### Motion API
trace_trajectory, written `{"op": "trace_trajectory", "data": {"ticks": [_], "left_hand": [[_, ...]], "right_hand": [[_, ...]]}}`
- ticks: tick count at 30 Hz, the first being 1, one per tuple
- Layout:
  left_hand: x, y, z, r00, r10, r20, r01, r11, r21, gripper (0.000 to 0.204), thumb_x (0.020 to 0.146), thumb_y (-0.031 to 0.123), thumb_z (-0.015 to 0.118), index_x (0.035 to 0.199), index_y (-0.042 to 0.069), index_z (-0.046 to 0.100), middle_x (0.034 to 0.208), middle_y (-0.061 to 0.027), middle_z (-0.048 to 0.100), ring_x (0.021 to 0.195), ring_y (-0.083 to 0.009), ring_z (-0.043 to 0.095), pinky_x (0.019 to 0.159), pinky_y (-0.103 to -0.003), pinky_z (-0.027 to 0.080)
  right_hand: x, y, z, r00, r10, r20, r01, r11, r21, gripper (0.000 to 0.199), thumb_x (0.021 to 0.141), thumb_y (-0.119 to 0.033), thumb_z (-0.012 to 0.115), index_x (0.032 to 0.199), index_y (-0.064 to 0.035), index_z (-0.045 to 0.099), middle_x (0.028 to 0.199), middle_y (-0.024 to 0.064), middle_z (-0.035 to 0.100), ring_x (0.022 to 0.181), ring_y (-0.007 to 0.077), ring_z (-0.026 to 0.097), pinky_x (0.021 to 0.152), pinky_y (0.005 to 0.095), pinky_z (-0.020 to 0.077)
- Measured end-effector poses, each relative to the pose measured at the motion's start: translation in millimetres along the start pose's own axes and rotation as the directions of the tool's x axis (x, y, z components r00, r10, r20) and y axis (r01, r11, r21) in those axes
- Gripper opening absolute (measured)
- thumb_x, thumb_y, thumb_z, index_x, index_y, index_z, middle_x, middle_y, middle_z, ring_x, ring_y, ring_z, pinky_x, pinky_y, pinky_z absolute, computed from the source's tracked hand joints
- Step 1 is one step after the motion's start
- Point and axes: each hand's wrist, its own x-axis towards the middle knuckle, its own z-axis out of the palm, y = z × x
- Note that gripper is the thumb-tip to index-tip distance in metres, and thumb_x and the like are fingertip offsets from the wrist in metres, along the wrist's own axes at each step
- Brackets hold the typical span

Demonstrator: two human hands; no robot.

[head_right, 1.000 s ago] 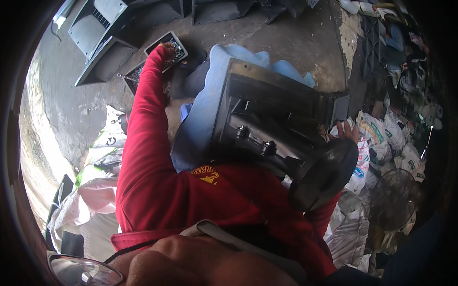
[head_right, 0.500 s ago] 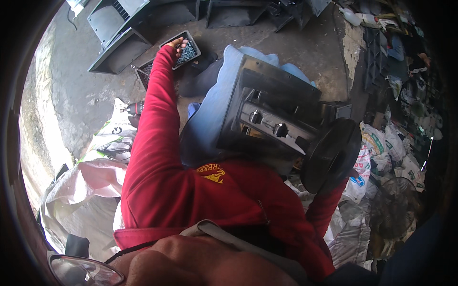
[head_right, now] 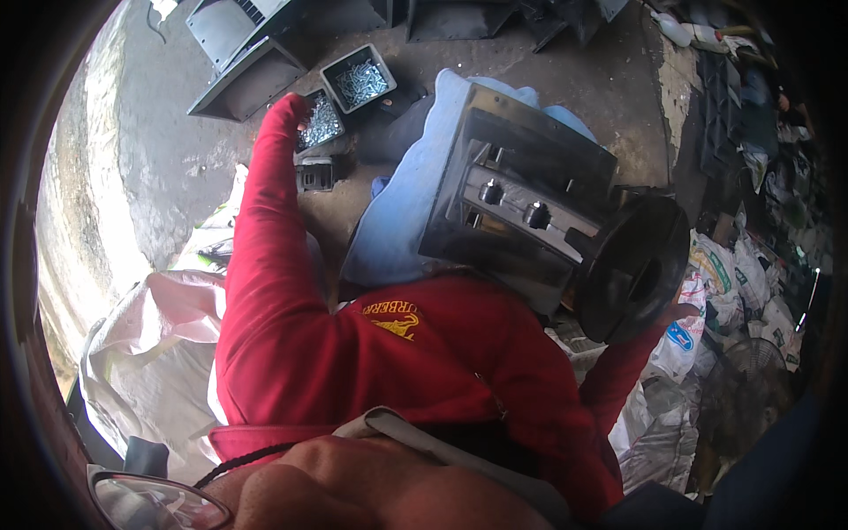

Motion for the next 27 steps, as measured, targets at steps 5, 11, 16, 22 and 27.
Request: {"op": "trace_trajectory", "data": {"ticks": [5, 11, 16, 22, 27], "left_hand": [[26, -3, 52, 0.908, 0.069, -0.413, 0.04, 0.967, 0.25, 0.029, 0.088, 0.021, 0.056, 0.107, 0.005, 0.07, 0.116, -0.0165, 0.067, 0.11, -0.032, 0.064, 0.09, -0.04, 0.053], [28, 18, 64, 0.997, -0.068, -0.02, 0.063, 0.706, 0.706, 0.038, 0.079, 0.027, 0.067, 0.116, 0.017, 0.068, 0.123, -0.0097, 0.065, 0.116, -0.0315, 0.061, 0.095, -0.043, 0.051], [39, 1, 39, 0.954, 0.197, 0.227, -0.301, 0.639, 0.708, 0.036, 0.088, 0.03, 0.059, 0.117, 0.011, 0.067, 0.121, -0.0121, 0.066, 0.106, -0.0289, 0.065, 0.09, -0.042, 0.052], [45, -14, 54, 0.978, 0.092, 0.185, -0.178, 0.832, 0.526, 0.05, 0.089, 0.039, 0.059, 0.128, 0.007, 0.059, 0.124, -0.0156, 0.063, 0.099, -0.0279, 0.068, 0.086, -0.04, 0.054], [26, 8, 37, 0.827, 0.238, 0.509, -0.536, 0.059, 0.842, 0.064, 0.078, 0.033, 0.078, 0.133, 0.011, 0.055, 0.144, -0.0108, 0.047, 0.133, -0.0261, 0.046, 0.111, -0.035, 0.037]], "right_hand": [[-1, -10, -4, 0.997, -0.022, -0.076, 0.016, 0.996, -0.082, 0.121, 0.075, -0.081, 0.05, 0.152, -0.0002, 0.005, 0.156, 0.019, 0.017, 0.142, 0.0316, 0.023, 0.115, 0.0447, 0.0218], [3, -9, 22, 0.978, -0.047, -0.201, 0.012, 0.985, -0.173, 0.123, 0.074, -0.086, 0.044, 0.152, 0.0012, 0.008, 0.156, 0.0213, 0.021, 0.142, 0.0306, 0.028, 0.117, 0.0424, 0.02], [12, 2, 36, 0.935, -0.134, -0.329, 0.025, 0.949, -0.315, 0.121, 0.075, -0.087, 0.038, 0.151, 0.0037, 0.012, 0.154, 0.0214, 0.024, 0.141, 0.0319, 0.03, 0.117, 0.0435, 0.0212], [26, 0, 53, 0.958, -0.105, -0.267, 0.018, 0.951, -0.308, 0.12, 0.077, -0.087, 0.035, 0.15, 0.0053, 0.015, 0.152, 0.0214, 0.029, 0.139, 0.0329, 0.033, 0.116, 0.0444, 0.0239], [-8, -20, 26, 0.947, -0.097, -0.306, -0.004, 0.95, -0.313, 0.104, 0.086, -0.076, 0.038, 0.149, 0.0056, 0.021, 0.151, 0.0225, 0.031, 0.138, 0.0333, 0.035, 0.115, 0.044, 0.0255]]}}
